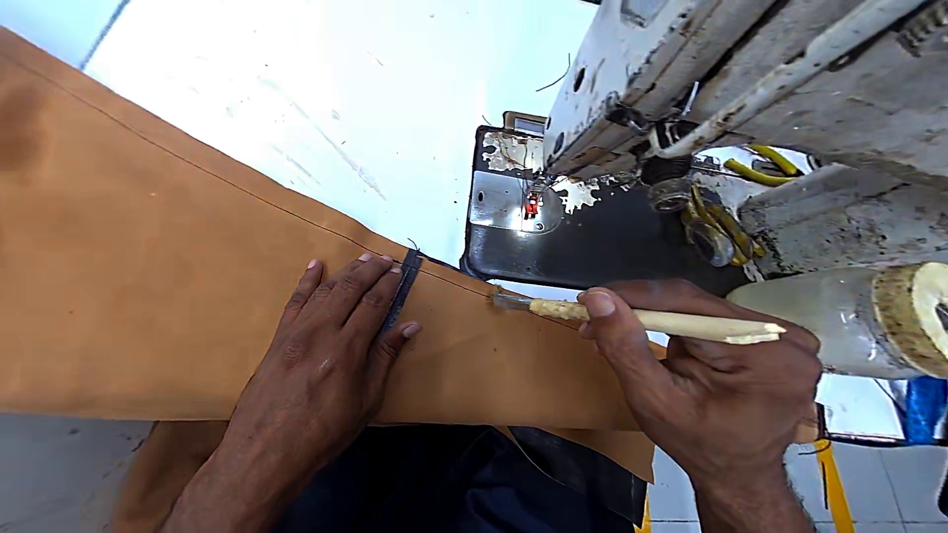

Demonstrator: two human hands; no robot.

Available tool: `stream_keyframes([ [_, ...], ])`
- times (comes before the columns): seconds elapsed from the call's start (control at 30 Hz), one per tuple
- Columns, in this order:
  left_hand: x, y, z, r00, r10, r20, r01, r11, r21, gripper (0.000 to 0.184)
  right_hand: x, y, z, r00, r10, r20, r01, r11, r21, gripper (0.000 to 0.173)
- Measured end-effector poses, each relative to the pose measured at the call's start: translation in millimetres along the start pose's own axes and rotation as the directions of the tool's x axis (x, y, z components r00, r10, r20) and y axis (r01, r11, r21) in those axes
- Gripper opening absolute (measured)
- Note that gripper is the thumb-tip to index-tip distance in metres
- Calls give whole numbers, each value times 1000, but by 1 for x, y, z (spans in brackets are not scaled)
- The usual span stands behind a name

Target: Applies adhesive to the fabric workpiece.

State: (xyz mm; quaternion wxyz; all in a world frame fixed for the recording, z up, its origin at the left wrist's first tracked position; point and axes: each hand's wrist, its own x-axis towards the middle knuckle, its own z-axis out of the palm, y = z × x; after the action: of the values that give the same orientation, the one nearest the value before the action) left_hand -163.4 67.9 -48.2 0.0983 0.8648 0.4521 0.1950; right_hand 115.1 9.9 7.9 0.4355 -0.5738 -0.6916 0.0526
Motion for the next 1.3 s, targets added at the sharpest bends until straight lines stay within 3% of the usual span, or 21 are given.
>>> stream_keyframes([
  [0.33,-1,2,10,990,-94,-108,89,995,-51,48,19,-12,26,995,-100,8,97,984,151,17],
  [0.5,-1,3,12,968,-191,-161,185,981,-52,54,30,-11,21,981,-140,135,144,989,-17,20],
  [0.6,-1,4,13,967,-203,-157,196,979,-58,54,37,-16,15,982,-144,121,157,982,-108,22],
  [0.83,-1,6,13,961,-205,-185,195,978,-71,51,53,-31,56,974,-201,104,197,979,46,18],
  [1.07,-3,4,14,965,-126,-232,95,986,-140,32,64,-34,40,973,-172,155,193,972,-132,24],
  [1.23,-4,3,16,960,-51,-274,11,989,-147,24,75,-38,85,967,-216,133,207,976,73,18],
  [1.3,-4,3,17,959,-57,-277,17,989,-144,24,79,-41,84,965,-217,146,207,975,84,18],
])
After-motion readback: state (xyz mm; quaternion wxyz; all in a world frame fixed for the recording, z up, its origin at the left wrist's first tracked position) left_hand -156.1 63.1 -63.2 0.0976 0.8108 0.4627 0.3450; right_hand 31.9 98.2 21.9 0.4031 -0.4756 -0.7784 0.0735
